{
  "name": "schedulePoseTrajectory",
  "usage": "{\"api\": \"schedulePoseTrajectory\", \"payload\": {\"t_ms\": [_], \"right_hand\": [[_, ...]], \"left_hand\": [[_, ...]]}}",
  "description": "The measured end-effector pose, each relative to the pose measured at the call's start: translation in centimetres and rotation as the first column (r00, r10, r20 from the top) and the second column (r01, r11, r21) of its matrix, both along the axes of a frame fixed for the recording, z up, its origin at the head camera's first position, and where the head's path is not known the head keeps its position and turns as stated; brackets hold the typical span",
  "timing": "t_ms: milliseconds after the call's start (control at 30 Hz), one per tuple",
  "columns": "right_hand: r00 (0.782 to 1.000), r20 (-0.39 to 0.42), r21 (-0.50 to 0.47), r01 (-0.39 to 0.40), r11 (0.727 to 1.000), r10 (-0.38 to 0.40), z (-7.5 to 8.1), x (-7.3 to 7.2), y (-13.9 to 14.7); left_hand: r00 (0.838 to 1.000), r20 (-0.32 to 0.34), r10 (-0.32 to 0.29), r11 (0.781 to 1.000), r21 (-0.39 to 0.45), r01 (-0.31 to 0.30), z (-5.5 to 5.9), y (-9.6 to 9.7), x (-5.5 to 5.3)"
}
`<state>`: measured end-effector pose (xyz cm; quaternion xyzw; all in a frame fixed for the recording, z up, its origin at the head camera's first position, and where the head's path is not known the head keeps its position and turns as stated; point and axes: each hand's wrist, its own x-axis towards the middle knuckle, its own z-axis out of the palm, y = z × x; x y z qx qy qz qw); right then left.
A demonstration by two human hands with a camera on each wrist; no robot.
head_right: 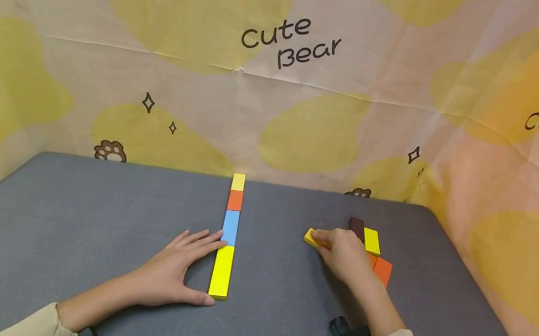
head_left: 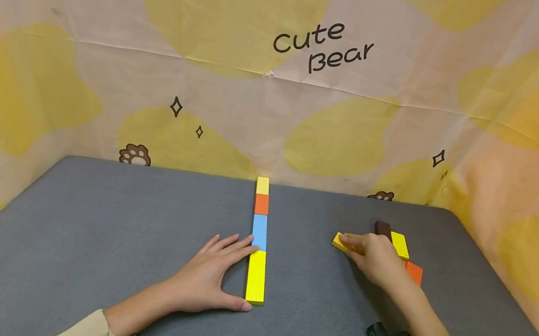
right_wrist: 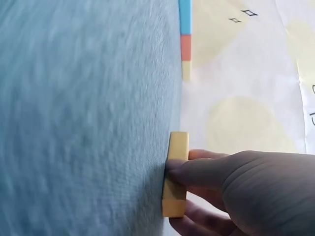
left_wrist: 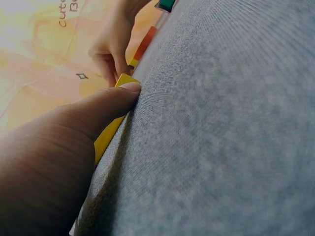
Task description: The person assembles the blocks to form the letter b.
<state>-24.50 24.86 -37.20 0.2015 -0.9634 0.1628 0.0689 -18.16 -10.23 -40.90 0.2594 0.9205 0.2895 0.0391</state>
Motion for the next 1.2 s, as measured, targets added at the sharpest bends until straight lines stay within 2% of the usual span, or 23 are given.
{"api": "schedulePoseTrajectory", "payload": {"t_ms": [267, 533, 867, 1200], "right_hand": [[0.995, -0.044, -0.055, -0.087, 0.995, 0.084, -1.3, -0.4, -1.0], [0.976, -0.089, -0.114, -0.209, 0.971, 0.2, -2.3, -1.1, -2.8], [0.964, -0.071, -0.14, -0.264, 0.954, 0.257, -2.4, -1.6, -5.1], [0.941, -0.047, -0.171, -0.338, 0.926, 0.335, -2.5, -2.2, -6.7]], "left_hand": [[1.0, -0.006, 0.011, 1.0, 0.0, -0.011, -0.1, -0.1, 0.0], [1.0, 0.007, 0.012, 1.0, -0.02, -0.012, 0.0, 0.1, -0.1], [1.0, 0.016, 0.012, 0.999, -0.041, -0.011, 0.1, 0.1, -0.2], [1.0, 0.023, 0.014, 0.999, -0.048, -0.013, 0.2, 0.1, -0.2]]}}
